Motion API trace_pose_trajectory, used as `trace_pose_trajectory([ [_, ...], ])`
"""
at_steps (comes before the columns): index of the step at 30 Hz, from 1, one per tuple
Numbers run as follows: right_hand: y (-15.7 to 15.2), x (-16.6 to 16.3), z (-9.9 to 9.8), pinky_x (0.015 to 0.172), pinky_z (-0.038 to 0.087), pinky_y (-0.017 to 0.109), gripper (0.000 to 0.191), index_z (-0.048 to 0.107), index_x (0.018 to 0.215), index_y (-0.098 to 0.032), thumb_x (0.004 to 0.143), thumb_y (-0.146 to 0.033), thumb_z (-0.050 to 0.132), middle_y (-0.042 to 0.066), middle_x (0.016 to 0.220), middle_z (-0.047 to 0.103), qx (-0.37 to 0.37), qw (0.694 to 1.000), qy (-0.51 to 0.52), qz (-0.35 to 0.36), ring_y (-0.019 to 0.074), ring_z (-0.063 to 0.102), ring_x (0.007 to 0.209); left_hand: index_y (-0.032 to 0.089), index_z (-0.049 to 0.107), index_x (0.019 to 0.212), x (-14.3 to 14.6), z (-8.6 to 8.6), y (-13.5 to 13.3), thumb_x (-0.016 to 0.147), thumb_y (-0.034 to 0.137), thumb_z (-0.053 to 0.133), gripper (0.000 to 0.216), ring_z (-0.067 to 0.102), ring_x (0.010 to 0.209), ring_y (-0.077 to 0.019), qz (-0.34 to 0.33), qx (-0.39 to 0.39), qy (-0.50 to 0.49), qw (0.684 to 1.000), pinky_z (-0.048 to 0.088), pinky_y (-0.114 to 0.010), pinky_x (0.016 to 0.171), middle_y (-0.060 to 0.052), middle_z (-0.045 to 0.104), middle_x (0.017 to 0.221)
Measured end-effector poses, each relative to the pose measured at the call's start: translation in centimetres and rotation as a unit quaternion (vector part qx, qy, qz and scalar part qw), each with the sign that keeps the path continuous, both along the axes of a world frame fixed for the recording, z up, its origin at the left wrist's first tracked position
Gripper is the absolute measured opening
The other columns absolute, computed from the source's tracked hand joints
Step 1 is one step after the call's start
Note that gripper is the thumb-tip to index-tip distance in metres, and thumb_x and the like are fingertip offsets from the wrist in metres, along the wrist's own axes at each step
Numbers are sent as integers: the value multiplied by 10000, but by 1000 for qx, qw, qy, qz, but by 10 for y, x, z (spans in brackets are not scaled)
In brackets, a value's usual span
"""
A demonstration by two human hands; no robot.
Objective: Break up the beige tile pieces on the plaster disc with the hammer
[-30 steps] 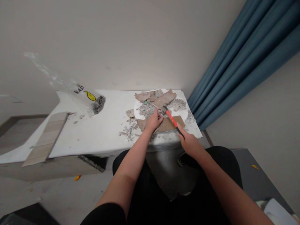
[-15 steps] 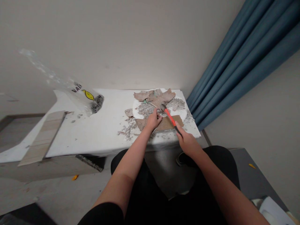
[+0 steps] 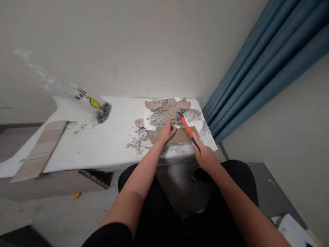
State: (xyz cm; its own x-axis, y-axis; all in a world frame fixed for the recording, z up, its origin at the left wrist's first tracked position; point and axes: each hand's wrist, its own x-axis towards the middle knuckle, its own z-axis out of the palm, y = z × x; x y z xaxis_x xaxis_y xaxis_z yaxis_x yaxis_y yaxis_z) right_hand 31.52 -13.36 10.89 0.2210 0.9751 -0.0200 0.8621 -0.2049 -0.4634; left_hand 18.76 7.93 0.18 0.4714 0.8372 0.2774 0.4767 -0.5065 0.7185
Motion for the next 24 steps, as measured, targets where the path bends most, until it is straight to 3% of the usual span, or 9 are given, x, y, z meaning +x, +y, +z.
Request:
trace_pose_trajectory([
  [13, -1, -2, -1, 830, 520, 339, 615, 270, 1606, -254, 1003, -250, 391, 79, 1019, 764, -14, 1000, 10, 2, 268, 718, 920, 205, 390, 1448, 1, 2, -3, 834, 197, 602, 650, 665, 847, -205, 9, -12, 12, 1000, 489, -302, 802, -31, 701, 896],
  [19, -4, -4, -9, 841, 514, 348, 615, 270, 1607, -242, 1003, -247, 389, 94, 1004, 765, -8, 1000, 6, -2, 281, 716, 950, 192, 375, 1457, 0, 2, -3, 757, 213, 658, 755, 625, 1001, -217, 4, 16, -32, 999, 489, -343, 923, -78, 648, 1117],
  [24, -3, -5, -18, 859, 511, 356, 621, 248, 1611, -217, 1004, -246, 376, 98, 969, 763, -1, 1000, 20, 3, 277, 715, 967, 159, 337, 1451, -3, -3, 1, 745, 144, 557, 740, 591, 1035, -210, 18, 30, -83, 996, 484, -358, 955, -110, 608, 1181],
])
